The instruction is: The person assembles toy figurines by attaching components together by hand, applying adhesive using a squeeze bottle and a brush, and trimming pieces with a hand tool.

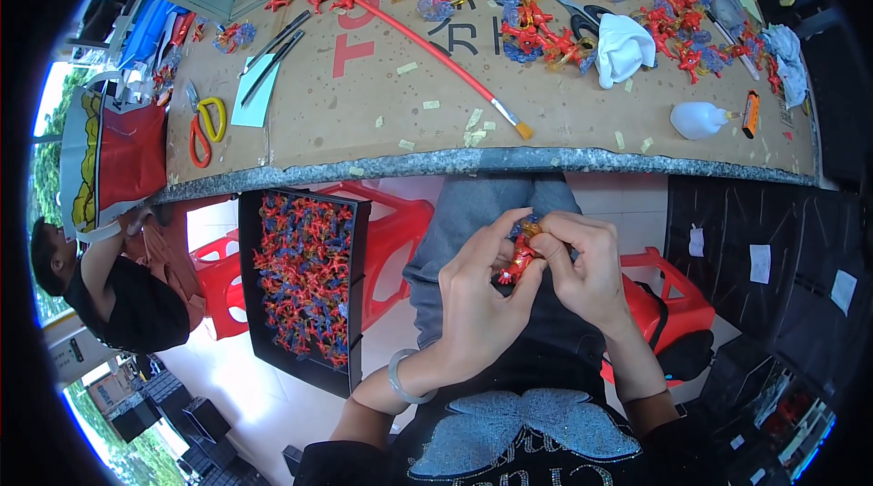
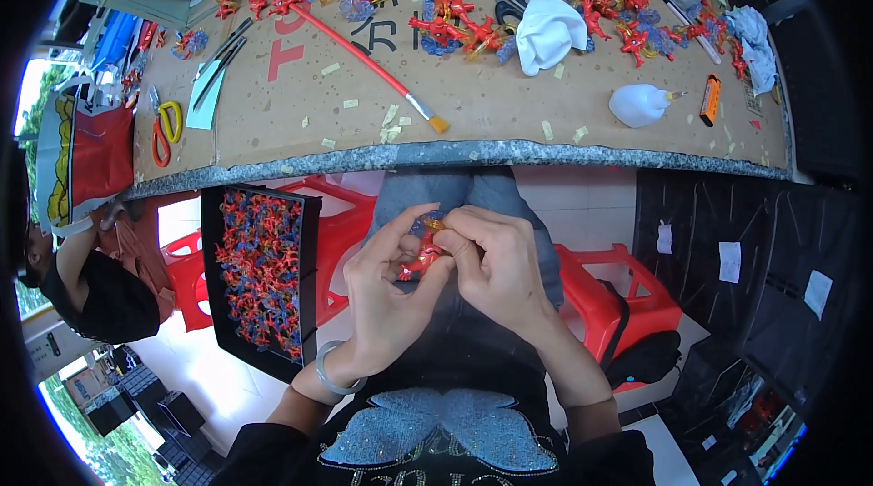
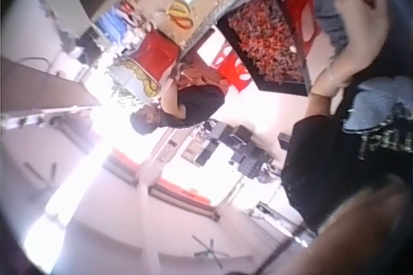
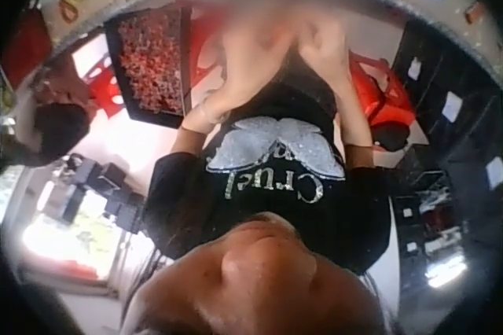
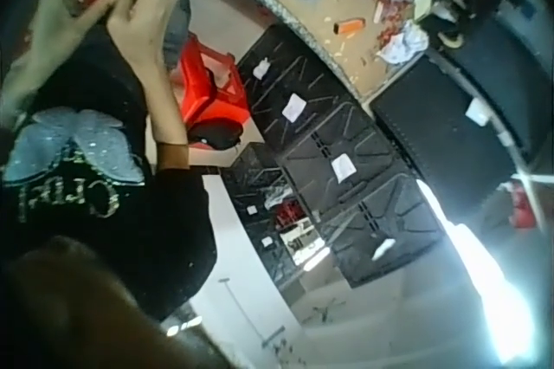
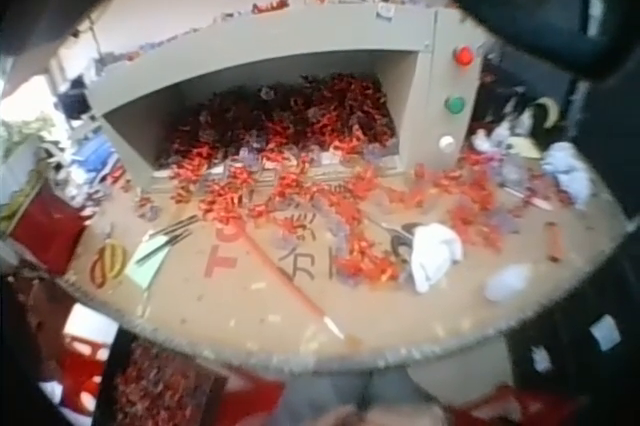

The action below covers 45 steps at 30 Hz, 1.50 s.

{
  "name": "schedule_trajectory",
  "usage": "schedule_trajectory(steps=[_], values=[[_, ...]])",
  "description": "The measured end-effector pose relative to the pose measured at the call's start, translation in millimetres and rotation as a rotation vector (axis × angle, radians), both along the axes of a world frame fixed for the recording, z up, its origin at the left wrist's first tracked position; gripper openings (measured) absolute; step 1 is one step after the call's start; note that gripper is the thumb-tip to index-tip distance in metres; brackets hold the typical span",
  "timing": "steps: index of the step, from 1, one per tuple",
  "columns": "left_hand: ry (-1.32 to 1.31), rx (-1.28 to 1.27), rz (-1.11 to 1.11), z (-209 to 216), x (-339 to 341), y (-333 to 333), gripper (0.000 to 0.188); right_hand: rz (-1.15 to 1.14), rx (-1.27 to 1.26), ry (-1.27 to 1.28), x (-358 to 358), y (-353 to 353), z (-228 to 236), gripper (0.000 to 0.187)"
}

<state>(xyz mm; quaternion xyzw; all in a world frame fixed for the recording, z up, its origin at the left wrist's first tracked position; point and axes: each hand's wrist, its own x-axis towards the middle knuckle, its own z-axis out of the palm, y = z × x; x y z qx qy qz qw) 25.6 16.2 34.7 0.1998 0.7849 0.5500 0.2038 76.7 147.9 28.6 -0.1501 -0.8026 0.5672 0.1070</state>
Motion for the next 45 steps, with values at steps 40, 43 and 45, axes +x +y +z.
schedule_trajectory(steps=[40,43,45], values=[[-0.110,0.038,-0.029,-8,-2,-3,0.049,-0.007,-0.085,-0.022,3,-1,-5,0.010],[-0.123,0.070,-0.016,-8,-1,-2,0.049,-0.015,-0.078,-0.027,3,-1,-4,0.010],[-0.124,0.060,-0.017,-9,-1,-2,0.049,-0.010,-0.067,-0.056,4,-1,-5,0.010]])
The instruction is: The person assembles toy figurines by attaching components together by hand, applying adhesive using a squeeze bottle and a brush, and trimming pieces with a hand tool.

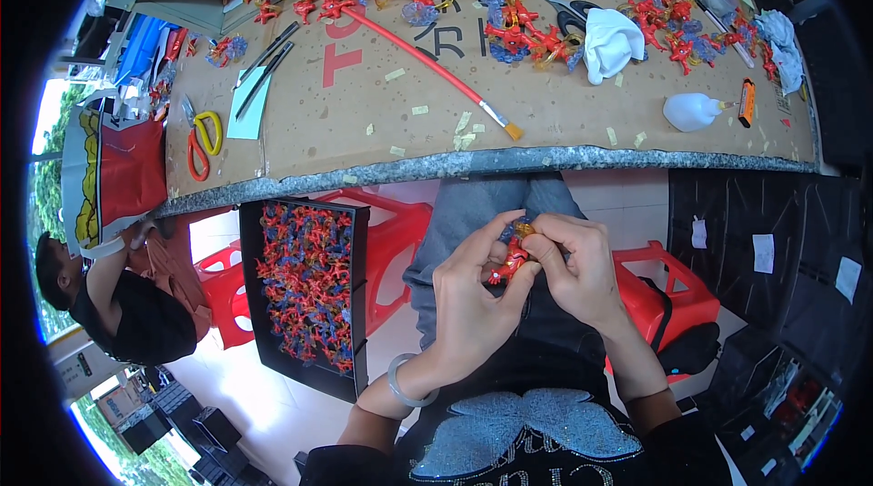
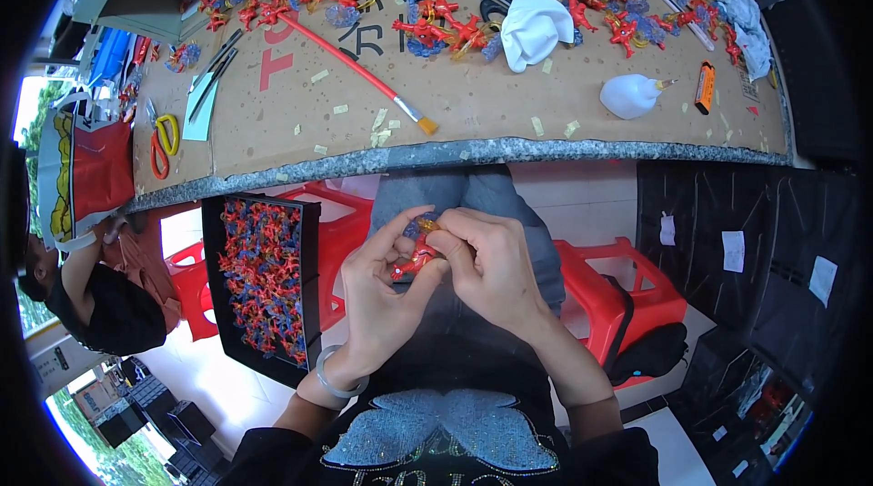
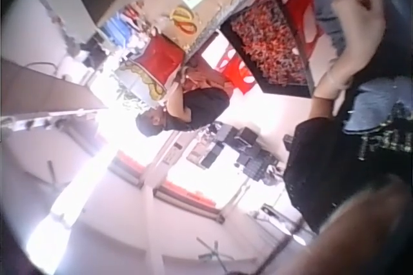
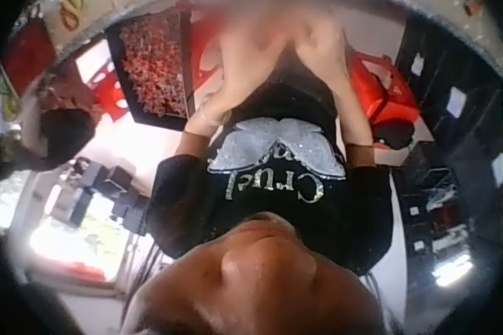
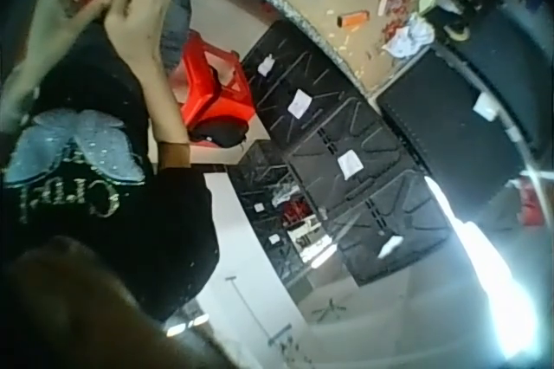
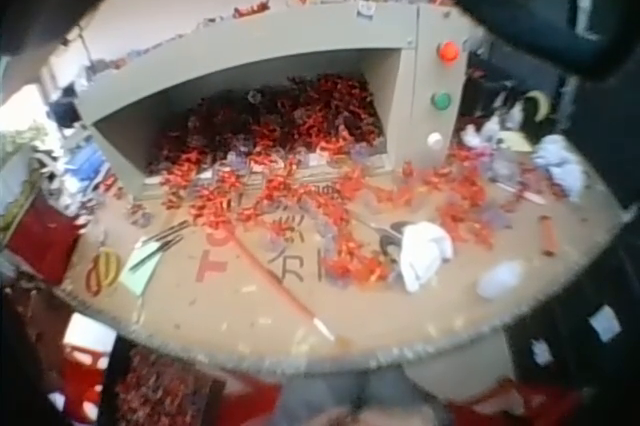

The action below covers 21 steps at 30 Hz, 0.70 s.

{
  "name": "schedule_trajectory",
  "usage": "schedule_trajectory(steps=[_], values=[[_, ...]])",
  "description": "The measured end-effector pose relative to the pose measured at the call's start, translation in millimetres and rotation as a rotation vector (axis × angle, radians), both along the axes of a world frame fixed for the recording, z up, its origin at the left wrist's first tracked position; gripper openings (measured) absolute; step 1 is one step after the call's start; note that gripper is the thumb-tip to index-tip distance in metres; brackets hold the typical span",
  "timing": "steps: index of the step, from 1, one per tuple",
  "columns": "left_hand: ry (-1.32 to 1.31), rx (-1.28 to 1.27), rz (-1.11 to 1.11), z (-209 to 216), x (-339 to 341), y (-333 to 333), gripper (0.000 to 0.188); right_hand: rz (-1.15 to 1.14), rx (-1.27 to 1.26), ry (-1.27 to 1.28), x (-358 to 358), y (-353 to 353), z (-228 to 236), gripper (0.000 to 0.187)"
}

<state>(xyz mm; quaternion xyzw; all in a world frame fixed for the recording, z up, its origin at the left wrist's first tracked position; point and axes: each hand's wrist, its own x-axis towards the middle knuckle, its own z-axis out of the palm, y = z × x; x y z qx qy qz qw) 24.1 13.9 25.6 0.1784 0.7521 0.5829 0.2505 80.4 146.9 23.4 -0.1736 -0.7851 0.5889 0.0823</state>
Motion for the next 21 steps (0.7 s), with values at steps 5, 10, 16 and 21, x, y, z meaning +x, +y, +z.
schedule_trajectory(steps=[5,10,16,21], values=[[-0.022,-0.018,-0.018,2,-3,-2,0.049,-0.006,-0.028,0.011,0,2,0,0.009],[-0.068,0.058,0.021,-1,-4,-2,0.047,0.012,-0.040,0.021,0,6,1,0.007],[0.024,-0.045,-0.009,2,-6,-3,0.046,0.078,-0.034,-0.048,0,8,11,0.006],[-0.076,0.097,0.002,2,-6,0,0.047,-0.076,0.015,0.005,2,3,-1,0.006]])
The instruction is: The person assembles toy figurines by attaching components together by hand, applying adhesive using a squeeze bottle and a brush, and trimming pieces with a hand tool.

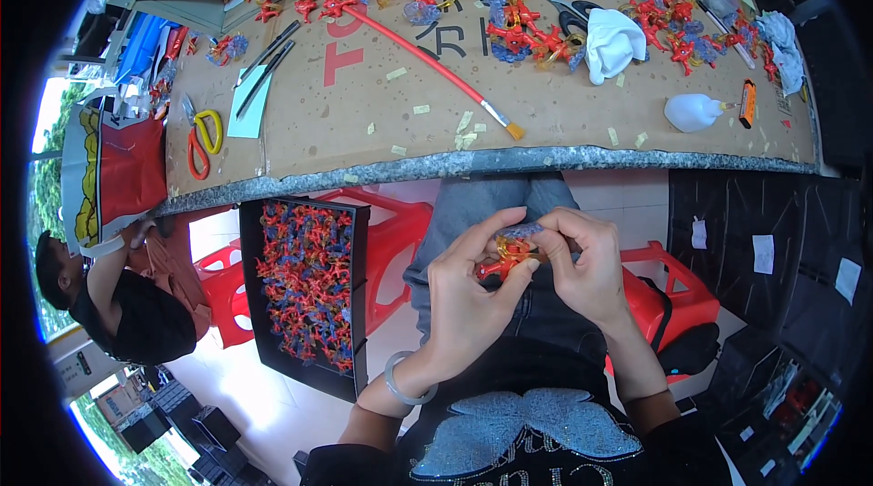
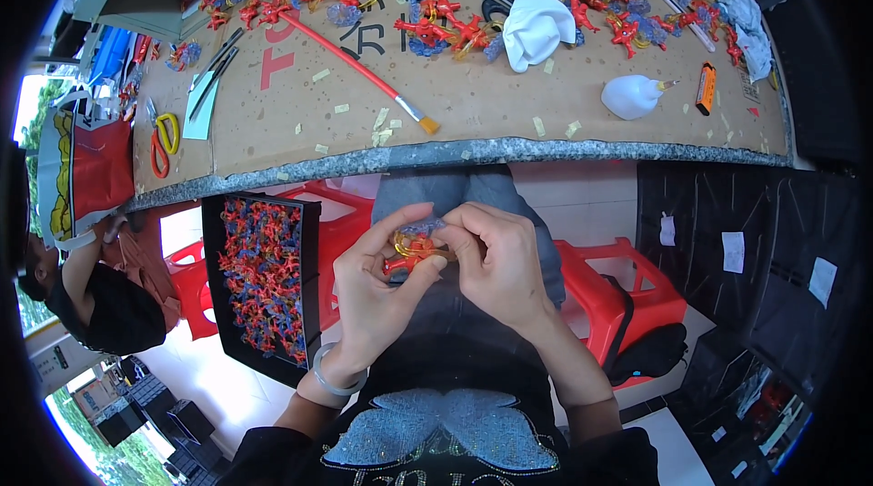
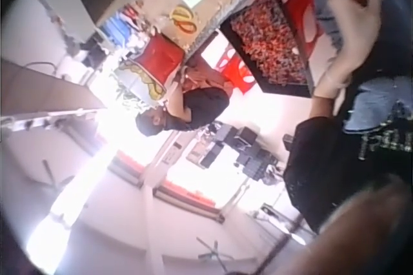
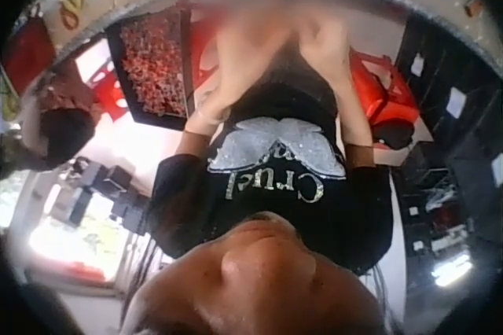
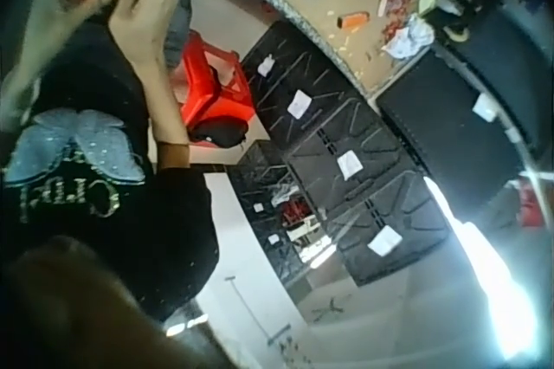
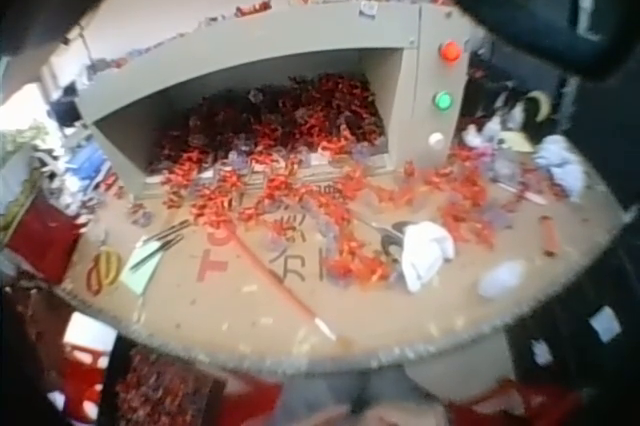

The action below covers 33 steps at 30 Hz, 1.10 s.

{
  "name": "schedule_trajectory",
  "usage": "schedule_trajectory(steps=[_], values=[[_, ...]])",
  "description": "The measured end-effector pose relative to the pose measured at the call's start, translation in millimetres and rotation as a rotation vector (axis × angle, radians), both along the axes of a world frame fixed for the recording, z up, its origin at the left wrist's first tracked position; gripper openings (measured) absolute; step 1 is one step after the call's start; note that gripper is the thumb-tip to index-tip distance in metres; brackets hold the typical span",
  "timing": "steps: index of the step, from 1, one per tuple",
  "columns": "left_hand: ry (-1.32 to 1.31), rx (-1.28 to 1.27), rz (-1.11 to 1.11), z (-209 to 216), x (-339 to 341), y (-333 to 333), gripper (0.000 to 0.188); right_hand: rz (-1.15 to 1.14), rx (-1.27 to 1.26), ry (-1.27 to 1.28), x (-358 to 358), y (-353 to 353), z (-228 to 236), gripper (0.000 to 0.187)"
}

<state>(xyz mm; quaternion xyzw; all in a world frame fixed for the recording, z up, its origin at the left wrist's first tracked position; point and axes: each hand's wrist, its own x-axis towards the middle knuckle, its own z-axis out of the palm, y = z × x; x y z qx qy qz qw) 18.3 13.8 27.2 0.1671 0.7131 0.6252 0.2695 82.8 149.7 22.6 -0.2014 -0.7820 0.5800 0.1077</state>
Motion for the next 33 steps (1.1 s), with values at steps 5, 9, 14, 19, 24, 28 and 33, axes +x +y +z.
schedule_trajectory(steps=[5,9,14,19,24,28,33], values=[[-0.069,-0.026,0.040,-1,-3,-4,0.049,0.022,-0.019,0.039,-2,-1,9,0.006],[0.129,-0.124,-0.091,7,-7,-5,0.055,0.027,0.031,0.039,-2,-1,7,0.008],[0.022,-0.055,-0.097,12,-5,-8,0.057,-0.035,0.055,0.108,-1,-11,5,0.006],[-0.111,0.021,-0.063,18,-4,-4,0.050,-0.099,0.005,0.083,-1,-17,3,0.008],[-0.157,0.057,-0.053,15,-4,-4,0.049,-0.121,-0.033,0.092,-1,-19,0,0.009],[-0.171,0.057,-0.054,17,-5,-3,0.048,-0.131,-0.068,0.098,-1,-20,-3,0.010],[-0.185,0.066,-0.045,16,-4,-3,0.047,-0.137,-0.097,0.081,0,-20,-5,0.010]])
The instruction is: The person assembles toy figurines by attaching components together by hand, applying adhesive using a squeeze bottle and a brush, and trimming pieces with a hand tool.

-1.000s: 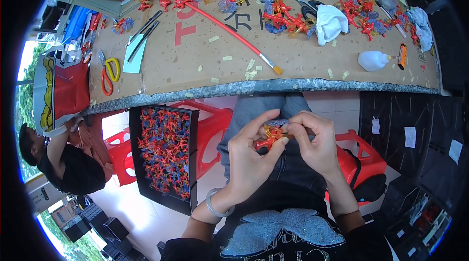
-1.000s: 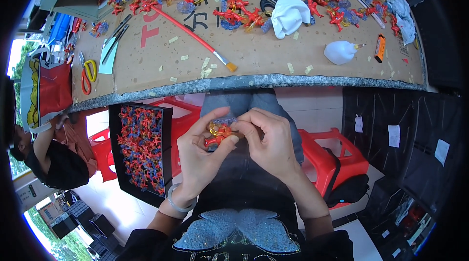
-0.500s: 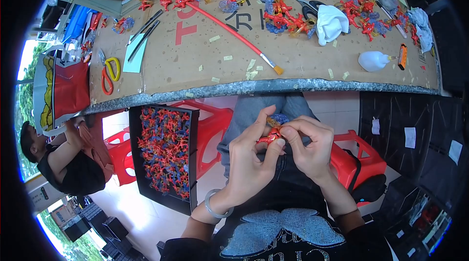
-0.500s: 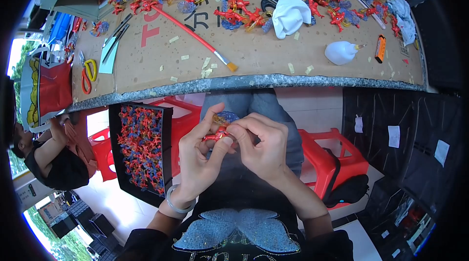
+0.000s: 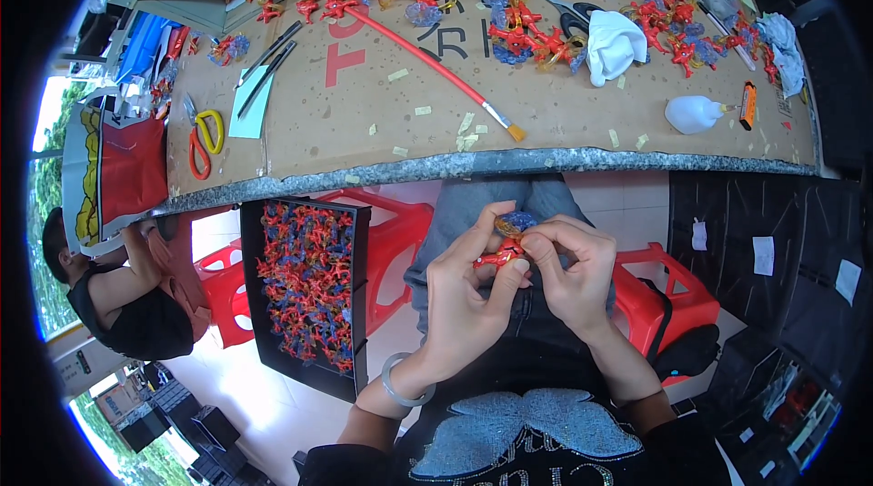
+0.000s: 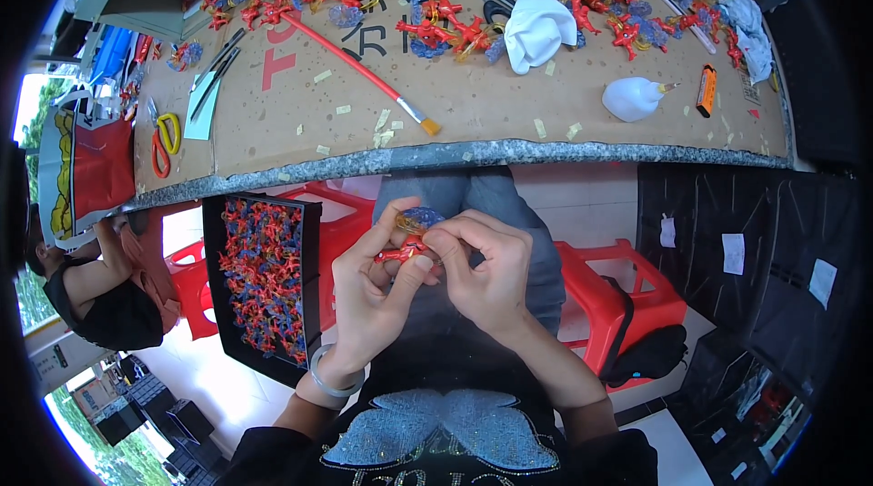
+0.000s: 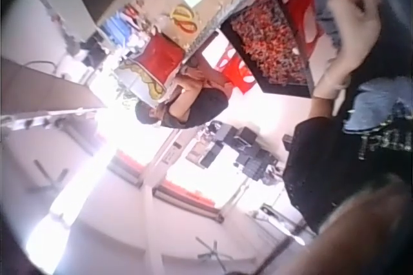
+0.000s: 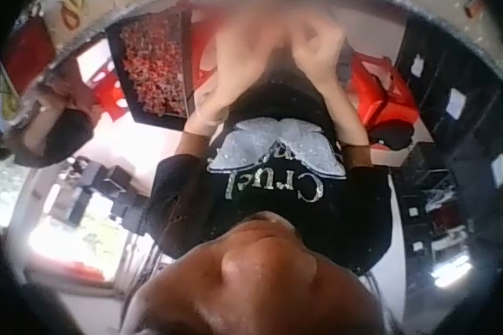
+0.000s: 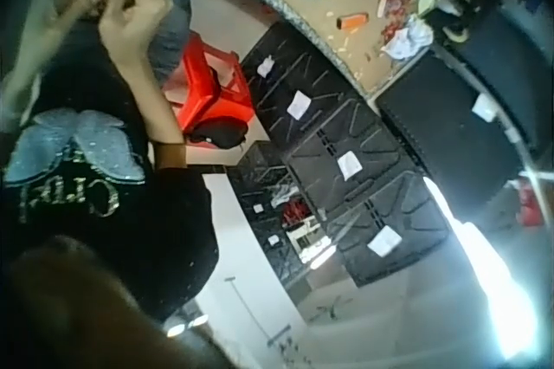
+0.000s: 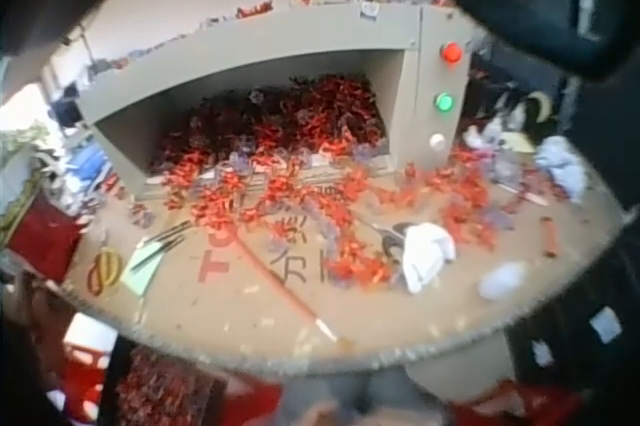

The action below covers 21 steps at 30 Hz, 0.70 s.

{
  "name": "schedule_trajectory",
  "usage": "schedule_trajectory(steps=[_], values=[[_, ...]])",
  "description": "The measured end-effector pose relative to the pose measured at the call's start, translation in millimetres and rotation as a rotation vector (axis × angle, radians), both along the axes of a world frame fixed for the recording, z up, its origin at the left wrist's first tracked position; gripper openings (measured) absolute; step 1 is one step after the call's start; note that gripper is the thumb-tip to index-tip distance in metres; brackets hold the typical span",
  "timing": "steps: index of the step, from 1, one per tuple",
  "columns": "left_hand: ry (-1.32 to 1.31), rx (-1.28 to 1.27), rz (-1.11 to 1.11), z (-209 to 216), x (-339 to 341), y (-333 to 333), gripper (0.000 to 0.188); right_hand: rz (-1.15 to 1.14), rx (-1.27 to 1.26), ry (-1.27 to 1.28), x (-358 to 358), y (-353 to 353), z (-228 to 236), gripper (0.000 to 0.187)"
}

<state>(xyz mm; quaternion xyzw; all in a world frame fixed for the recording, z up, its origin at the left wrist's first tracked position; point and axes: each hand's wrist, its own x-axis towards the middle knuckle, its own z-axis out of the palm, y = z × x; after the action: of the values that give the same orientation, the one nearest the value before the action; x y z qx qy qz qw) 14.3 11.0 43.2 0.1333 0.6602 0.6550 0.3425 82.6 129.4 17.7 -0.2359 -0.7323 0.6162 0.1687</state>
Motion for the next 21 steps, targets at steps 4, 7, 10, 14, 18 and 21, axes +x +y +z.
schedule_trajectory(steps=[4,7,10,14,18,21], values=[[0.030,0.000,0.010,-1.2,0.6,1.0,0.047,-0.009,-0.001,0.004,-0.1,-0.4,0.0,0.010],[0.031,0.011,0.009,-2.1,0.5,0.8,0.047,-0.016,-0.017,0.013,-0.1,-0.2,-0.9,0.010],[0.015,0.000,0.008,-0.9,0.0,0.6,0.047,-0.014,-0.009,0.024,-1.3,-0.6,-2.1,0.009],[0.019,0.003,-0.001,-3.1,-0.7,1.2,0.047,-0.056,0.014,0.076,-2.8,-0.4,-7.2,0.005],[-0.011,0.022,-0.002,-2.1,-0.1,0.6,0.046,-0.072,-0.089,0.039,-3.1,3.0,-3.4,0.006],[-0.015,0.035,0.002,-4.6,-0.1,-0.7,0.047,-0.006,-0.064,0.036,-1.4,5.1,-0.6,0.010]])
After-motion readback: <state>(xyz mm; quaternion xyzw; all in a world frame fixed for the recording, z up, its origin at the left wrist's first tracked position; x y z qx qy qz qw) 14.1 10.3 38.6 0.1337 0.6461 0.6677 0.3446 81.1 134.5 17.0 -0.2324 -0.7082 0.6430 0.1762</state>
